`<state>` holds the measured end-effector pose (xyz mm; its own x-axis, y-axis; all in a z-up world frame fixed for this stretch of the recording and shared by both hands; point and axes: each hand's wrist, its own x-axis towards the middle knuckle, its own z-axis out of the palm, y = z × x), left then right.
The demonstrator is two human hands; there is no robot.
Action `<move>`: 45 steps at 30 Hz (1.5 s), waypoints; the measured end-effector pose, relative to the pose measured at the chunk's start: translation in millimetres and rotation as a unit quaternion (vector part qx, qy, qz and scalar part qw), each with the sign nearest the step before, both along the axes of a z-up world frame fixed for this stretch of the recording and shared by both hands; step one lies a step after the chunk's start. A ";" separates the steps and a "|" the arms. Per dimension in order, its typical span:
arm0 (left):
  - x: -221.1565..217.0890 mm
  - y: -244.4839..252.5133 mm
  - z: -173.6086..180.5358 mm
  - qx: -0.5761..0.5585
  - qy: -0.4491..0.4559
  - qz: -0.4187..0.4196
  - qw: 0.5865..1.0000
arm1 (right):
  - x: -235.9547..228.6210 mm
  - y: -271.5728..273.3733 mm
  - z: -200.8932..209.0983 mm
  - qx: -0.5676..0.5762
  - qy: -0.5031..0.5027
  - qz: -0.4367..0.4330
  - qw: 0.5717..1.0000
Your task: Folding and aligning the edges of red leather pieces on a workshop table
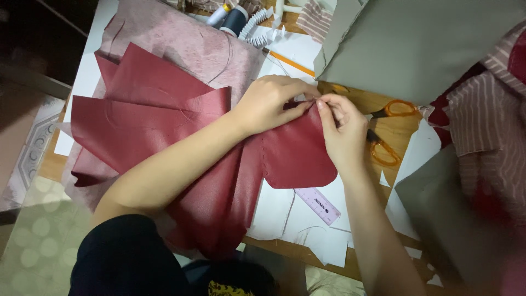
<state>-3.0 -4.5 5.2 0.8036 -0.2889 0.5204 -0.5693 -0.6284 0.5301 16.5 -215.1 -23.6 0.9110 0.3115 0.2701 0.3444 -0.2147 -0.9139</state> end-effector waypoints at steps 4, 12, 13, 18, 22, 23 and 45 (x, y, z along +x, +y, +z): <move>1.2 -1.5 -4.7 0.004 -0.001 -0.008 1.000 | -0.2 -1.1 -2.4 -0.004 0.013 -0.004 1.000; 1.3 -1.3 -8.7 -0.002 -0.009 -0.017 1.000 | -0.8 -1.8 -3.1 -0.026 0.016 0.000 1.000; 1.5 -1.5 -9.5 -0.001 -0.009 -0.017 1.000 | -0.9 -1.8 -3.4 -0.025 0.016 0.000 1.000; 4.5 1.5 -19.9 0.031 -0.031 -0.018 0.999 | -2.2 -0.9 1.7 -0.034 0.009 0.000 0.999; 5.6 1.4 -16.3 0.074 -0.061 -0.034 0.995 | 4.5 -1.8 -16.3 0.009 0.026 0.011 1.000; 5.9 2.0 -19.1 0.084 -0.075 -0.029 0.993 | 3.0 -2.2 -11.3 0.004 0.033 0.008 0.999; 7.2 -2.6 -22.3 0.227 -0.260 -0.002 0.939 | 14.4 -5.9 -28.1 -0.001 0.031 0.021 0.999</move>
